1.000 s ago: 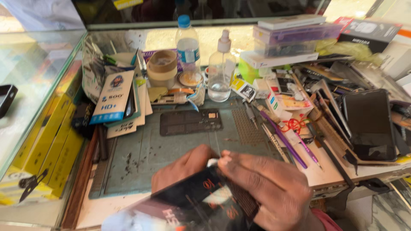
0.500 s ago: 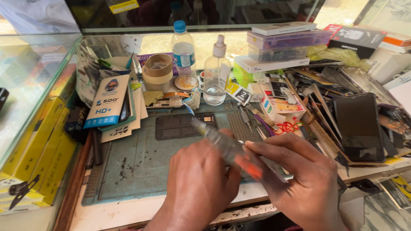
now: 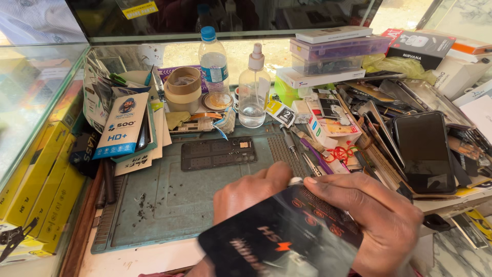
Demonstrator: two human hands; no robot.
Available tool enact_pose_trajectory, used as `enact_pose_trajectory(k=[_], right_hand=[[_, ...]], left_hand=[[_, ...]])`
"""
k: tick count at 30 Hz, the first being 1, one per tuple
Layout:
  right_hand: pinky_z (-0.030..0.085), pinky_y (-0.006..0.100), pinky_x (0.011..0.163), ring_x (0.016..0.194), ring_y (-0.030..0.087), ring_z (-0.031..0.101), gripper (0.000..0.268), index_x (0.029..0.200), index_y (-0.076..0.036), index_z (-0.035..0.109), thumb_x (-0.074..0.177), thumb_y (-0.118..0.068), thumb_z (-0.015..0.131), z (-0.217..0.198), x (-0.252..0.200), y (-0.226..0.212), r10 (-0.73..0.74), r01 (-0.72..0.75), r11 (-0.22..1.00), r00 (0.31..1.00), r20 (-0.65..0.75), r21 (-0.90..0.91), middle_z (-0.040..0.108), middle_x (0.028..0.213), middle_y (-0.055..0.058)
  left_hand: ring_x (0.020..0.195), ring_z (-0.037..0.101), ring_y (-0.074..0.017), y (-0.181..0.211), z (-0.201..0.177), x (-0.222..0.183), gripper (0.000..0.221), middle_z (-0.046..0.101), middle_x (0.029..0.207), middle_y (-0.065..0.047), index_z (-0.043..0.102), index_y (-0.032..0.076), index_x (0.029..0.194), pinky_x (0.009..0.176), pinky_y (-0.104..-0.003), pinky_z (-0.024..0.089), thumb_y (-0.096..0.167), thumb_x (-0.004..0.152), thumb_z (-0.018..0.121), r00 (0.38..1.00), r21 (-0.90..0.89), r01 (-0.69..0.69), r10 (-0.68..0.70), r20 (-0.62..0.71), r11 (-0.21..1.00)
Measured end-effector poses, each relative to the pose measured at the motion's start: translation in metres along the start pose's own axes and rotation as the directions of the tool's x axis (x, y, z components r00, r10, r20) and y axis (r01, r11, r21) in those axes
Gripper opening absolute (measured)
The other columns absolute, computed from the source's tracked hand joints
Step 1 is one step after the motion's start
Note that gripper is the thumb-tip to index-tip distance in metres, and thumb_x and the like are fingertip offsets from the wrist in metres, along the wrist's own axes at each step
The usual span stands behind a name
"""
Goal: The person removes the back cover of a smartphone, then uses a plastic pry tool to separate the screen assembly from the frame. They lift the screen to expose the internal components, including the battery and motherboard, and continue to pry along the edges to fully detach the display.
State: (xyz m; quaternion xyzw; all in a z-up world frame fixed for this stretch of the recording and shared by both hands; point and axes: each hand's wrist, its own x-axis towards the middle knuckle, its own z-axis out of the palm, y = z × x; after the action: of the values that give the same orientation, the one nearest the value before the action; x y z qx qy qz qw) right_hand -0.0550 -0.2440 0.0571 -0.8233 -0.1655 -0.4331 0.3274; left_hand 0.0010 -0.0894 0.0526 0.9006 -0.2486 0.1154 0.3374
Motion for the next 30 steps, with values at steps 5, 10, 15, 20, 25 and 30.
enact_pose_trajectory(k=[5,10,15,20,25,30], right_hand=[[0.056,0.028,0.073,0.082,0.018,0.073,0.04,0.107,-0.008,0.077,0.069,-0.015,0.083,-0.017,0.016,0.003,-0.176,0.195,0.977,0.966,0.187,-0.085,0.074,0.099,0.007],[0.059,0.029,0.075,0.088,0.02,0.075,0.038,0.108,-0.007,0.074,0.072,-0.014,0.083,-0.017,0.024,0.006,-0.267,0.28,0.96,0.942,0.205,-0.033,0.073,0.101,0.007],[0.062,0.026,0.075,0.087,0.015,0.077,0.037,0.109,-0.007,0.077,0.074,-0.014,0.086,-0.017,0.014,0.01,-0.102,0.102,0.995,0.975,0.196,0.013,0.076,0.104,0.005],[0.061,0.029,0.092,0.104,0.017,0.076,0.042,0.11,-0.005,0.076,0.069,-0.008,0.085,-0.027,0.015,0.02,-0.026,0.01,0.997,0.974,0.227,0.072,0.076,0.117,0.01],[0.06,0.032,0.096,0.11,0.02,0.074,0.05,0.113,-0.002,0.074,0.064,-0.005,0.083,-0.029,0.017,0.032,0.07,-0.123,0.969,0.969,0.238,0.214,0.075,0.119,0.011],[0.061,0.033,0.099,0.112,0.021,0.076,0.024,0.108,-0.002,0.074,0.085,0.006,0.075,-0.015,0.011,0.047,0.052,-0.068,0.978,0.995,0.083,0.198,0.077,0.115,0.012]], left_hand=[[0.076,0.072,-0.0359,0.0,0.002,-0.001,0.031,0.07,0.08,-0.009,0.056,0.014,0.086,0.059,-0.051,0.053,0.039,0.08,0.073,1.0,0.033,0.003,-0.003,0.01,0.999],[0.076,0.071,-0.0349,-0.002,0.009,0.003,0.026,0.069,0.08,-0.008,0.056,0.016,0.086,0.059,-0.05,0.052,0.036,0.082,0.072,0.999,0.128,0.018,-0.024,0.044,0.992],[0.078,0.071,-0.0363,0.004,-0.01,-0.003,0.029,0.071,0.082,-0.007,0.057,0.016,0.087,0.06,-0.049,0.052,0.037,0.078,0.075,0.998,-0.079,-0.049,0.051,0.026,0.996],[0.085,0.071,-0.0381,0.014,-0.023,0.003,0.037,0.072,0.094,-0.013,0.061,0.013,0.103,0.067,-0.048,0.053,0.029,0.077,0.082,0.994,-0.215,-0.106,0.11,0.006,0.971],[0.095,0.077,-0.0239,0.001,-0.015,-0.008,0.067,0.074,0.111,-0.01,0.057,0.009,0.134,0.081,-0.035,0.062,0.003,0.071,0.079,0.987,-0.593,-0.138,0.06,-0.15,0.793],[0.106,0.072,-0.0163,-0.014,0.05,-0.022,0.045,0.073,0.117,-0.009,0.06,0.004,0.128,0.091,-0.03,0.058,0.01,0.087,0.079,0.98,-0.871,-0.005,-0.171,-0.102,0.491]])
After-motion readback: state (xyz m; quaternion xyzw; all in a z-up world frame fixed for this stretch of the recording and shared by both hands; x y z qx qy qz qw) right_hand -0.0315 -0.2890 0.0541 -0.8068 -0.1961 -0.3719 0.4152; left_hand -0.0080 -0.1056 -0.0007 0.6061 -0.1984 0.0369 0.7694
